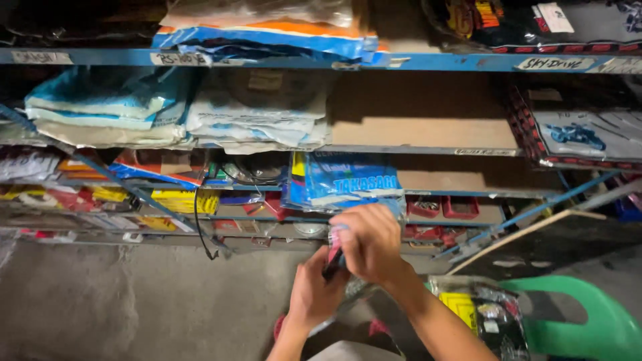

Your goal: Wiping dust off packaged motorcycle cables in a parts room storage area.

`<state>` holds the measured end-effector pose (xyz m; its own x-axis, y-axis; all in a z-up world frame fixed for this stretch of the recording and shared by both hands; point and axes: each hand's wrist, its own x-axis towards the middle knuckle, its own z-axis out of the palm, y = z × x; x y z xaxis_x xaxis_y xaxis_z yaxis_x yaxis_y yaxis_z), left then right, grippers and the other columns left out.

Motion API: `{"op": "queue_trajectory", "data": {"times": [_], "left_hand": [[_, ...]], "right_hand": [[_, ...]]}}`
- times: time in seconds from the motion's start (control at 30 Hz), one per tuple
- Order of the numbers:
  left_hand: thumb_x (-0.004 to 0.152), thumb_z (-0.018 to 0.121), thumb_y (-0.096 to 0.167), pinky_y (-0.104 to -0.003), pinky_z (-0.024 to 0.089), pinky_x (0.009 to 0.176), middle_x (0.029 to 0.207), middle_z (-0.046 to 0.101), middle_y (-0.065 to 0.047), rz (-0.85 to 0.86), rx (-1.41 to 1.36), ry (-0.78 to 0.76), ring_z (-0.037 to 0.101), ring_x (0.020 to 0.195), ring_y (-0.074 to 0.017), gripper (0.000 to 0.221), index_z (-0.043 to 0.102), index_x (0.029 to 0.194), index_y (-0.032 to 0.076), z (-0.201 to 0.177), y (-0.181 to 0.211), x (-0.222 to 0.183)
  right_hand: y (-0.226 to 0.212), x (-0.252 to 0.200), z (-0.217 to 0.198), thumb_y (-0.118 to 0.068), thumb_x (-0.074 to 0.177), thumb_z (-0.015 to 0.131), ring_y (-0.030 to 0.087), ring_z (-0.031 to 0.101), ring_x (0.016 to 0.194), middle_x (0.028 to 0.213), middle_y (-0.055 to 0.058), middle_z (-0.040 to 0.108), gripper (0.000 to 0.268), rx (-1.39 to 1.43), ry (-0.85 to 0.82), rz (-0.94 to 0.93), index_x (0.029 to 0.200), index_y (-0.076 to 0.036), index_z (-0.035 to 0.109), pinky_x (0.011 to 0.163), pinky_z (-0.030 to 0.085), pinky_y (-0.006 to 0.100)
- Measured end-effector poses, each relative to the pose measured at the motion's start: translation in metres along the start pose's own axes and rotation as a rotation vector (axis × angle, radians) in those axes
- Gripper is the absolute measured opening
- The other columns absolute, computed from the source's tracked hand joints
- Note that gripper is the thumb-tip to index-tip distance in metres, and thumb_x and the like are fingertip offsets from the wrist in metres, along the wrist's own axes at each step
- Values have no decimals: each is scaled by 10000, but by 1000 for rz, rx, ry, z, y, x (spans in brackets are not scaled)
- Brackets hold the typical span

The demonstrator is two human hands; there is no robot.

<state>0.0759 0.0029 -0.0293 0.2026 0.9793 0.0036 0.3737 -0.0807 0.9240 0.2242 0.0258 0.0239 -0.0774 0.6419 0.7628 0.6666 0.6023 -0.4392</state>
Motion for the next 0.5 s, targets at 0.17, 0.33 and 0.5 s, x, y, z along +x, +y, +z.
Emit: {"op": "queue_trajectory", "data": {"times": [0.17, 0.33, 0.5], "left_hand": [[778, 730, 80, -304, 451, 510, 626, 639, -2, 58, -160, -98, 476, 552, -128, 128, 738, 905, 72, -60, -14, 11], [843, 716, 120, -262, 464, 545, 718, 721, 27, 153, -226, -112, 519, 596, -93, 247, 774, 1079, 73, -110, -17, 21], [859, 718, 154, -313, 460, 499, 650, 673, -11, 179, -145, -264, 497, 547, -118, 147, 723, 978, 67, -112, -28, 31]], "right_hand": [[-9, 11, 50, -161, 873, 556, 319, 635, 911, 1087, 135, 692, 294, -118, 113, -67, 1120, -27, 642, 907, 482, 439], [1, -1, 76, -119, 883, 462, 340, 556, 1092, 1195, 177, 624, 349, -318, 331, 221, 1182, 0, 596, 1043, 382, 451], [-18, 3, 67, -45, 941, 452, 380, 598, 899, 984, 208, 675, 207, -385, 297, 221, 939, 37, 643, 889, 457, 458]]}}
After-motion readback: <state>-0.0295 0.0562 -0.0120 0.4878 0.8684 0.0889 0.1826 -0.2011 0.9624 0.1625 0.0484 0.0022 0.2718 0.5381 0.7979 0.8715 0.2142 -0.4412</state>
